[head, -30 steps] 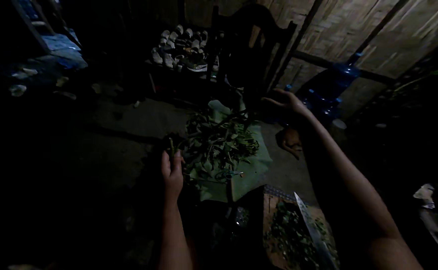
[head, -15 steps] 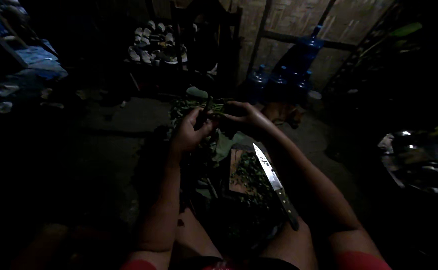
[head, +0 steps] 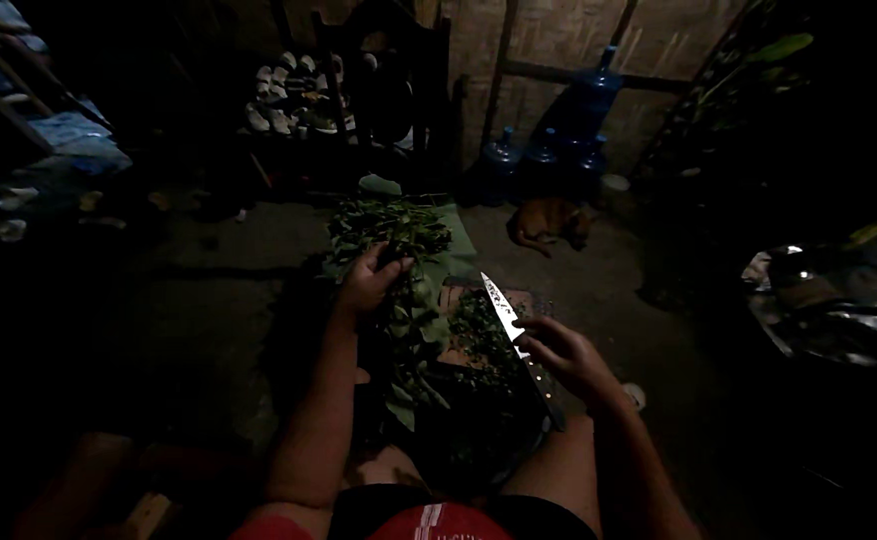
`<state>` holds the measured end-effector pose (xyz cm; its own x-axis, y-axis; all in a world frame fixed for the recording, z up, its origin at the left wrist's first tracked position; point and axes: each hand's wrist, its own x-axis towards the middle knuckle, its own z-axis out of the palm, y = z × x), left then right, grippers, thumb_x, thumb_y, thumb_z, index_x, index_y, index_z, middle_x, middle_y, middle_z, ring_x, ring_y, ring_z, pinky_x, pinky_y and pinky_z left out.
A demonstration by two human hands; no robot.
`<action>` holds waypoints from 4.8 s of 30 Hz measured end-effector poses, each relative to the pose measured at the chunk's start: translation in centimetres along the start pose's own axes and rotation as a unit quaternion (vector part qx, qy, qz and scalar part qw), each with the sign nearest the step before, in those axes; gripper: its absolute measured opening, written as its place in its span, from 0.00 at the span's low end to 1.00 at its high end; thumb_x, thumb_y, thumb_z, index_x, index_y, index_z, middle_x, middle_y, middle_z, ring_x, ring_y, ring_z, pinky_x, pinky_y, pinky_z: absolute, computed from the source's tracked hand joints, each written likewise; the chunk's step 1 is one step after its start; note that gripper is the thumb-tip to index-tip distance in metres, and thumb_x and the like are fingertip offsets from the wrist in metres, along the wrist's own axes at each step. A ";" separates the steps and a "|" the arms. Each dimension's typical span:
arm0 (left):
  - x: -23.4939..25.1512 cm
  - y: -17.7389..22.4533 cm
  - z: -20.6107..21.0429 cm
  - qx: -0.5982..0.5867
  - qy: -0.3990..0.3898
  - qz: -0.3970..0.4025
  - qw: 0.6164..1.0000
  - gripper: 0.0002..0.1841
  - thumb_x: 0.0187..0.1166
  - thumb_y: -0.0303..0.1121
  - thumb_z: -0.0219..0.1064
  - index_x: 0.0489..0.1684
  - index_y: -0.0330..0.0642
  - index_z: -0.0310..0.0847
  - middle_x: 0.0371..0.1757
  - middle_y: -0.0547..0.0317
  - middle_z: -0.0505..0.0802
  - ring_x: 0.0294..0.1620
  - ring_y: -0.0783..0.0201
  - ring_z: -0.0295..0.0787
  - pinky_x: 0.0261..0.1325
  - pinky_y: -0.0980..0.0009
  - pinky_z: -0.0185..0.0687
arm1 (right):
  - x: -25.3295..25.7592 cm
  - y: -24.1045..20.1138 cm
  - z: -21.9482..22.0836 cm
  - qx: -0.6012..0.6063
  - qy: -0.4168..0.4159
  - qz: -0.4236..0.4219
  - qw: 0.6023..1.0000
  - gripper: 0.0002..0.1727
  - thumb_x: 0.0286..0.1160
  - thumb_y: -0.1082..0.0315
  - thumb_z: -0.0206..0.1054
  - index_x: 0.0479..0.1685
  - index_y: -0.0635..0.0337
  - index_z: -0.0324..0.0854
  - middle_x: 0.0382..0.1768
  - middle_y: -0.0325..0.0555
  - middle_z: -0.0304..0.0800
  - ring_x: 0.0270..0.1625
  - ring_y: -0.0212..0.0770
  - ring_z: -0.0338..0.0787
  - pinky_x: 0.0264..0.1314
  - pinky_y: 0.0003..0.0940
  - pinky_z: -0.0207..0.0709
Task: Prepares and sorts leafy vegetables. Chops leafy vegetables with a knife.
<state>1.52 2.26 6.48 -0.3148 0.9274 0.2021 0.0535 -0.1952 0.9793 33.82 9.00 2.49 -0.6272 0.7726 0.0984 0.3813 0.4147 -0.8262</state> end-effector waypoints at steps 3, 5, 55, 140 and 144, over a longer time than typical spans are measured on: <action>-0.2 0.2 1.2 -0.028 -0.025 -0.018 0.999 0.12 0.87 0.28 0.62 0.64 0.39 0.76 0.40 0.63 0.89 0.27 0.77 0.81 0.29 0.81 0.80 | 0.6 -0.6 1.3 0.033 0.060 -0.049 0.996 0.20 0.88 0.60 0.59 0.69 0.61 0.82 0.55 0.48 0.92 0.53 0.35 0.92 0.57 0.33 0.87; -0.3 0.2 1.9 -0.030 -0.045 -0.026 0.998 0.12 0.86 0.29 0.63 0.64 0.40 0.77 0.42 0.63 0.90 0.32 0.76 0.84 0.34 0.79 0.84 | 2.2 -1.9 2.2 0.050 0.099 -0.105 0.988 0.19 0.87 0.63 0.60 0.69 0.61 0.83 0.60 0.50 0.90 0.56 0.37 0.92 0.61 0.36 0.87; 1.3 -3.8 6.0 0.150 0.012 0.011 0.989 0.13 0.90 0.33 0.61 0.61 0.34 0.78 0.41 0.52 0.88 0.30 0.67 0.84 0.37 0.68 0.84 | 10.2 -0.4 4.5 0.134 0.061 -0.013 0.989 0.18 0.91 0.63 0.55 0.69 0.66 0.73 0.54 0.53 0.86 0.46 0.38 0.86 0.51 0.39 0.82; -0.1 1.8 1.2 -0.073 -0.059 0.121 0.988 0.13 0.90 0.33 0.44 0.55 0.42 0.74 0.31 0.64 0.87 0.24 0.74 0.83 0.24 0.82 0.79 | 11.0 -6.5 6.4 0.080 -0.059 -0.068 0.993 0.13 0.88 0.63 0.55 0.46 0.61 0.81 0.27 0.44 0.79 0.26 0.36 0.77 0.30 0.36 0.75; -1.0 1.8 1.6 -0.063 -0.019 0.140 0.988 0.13 0.90 0.33 0.44 0.58 0.43 0.73 0.29 0.68 0.86 0.24 0.76 0.82 0.25 0.83 0.79 | 12.3 -4.1 6.8 0.185 0.080 0.021 0.979 0.18 0.91 0.62 0.48 0.51 0.67 0.79 0.30 0.42 0.79 0.28 0.31 0.78 0.32 0.31 0.78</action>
<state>3.42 1.50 8.03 -0.2677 0.8421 0.4681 0.0142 -0.4824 0.8759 19.94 13.52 3.32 -0.4905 0.8630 0.1207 0.1134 0.2005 -0.9731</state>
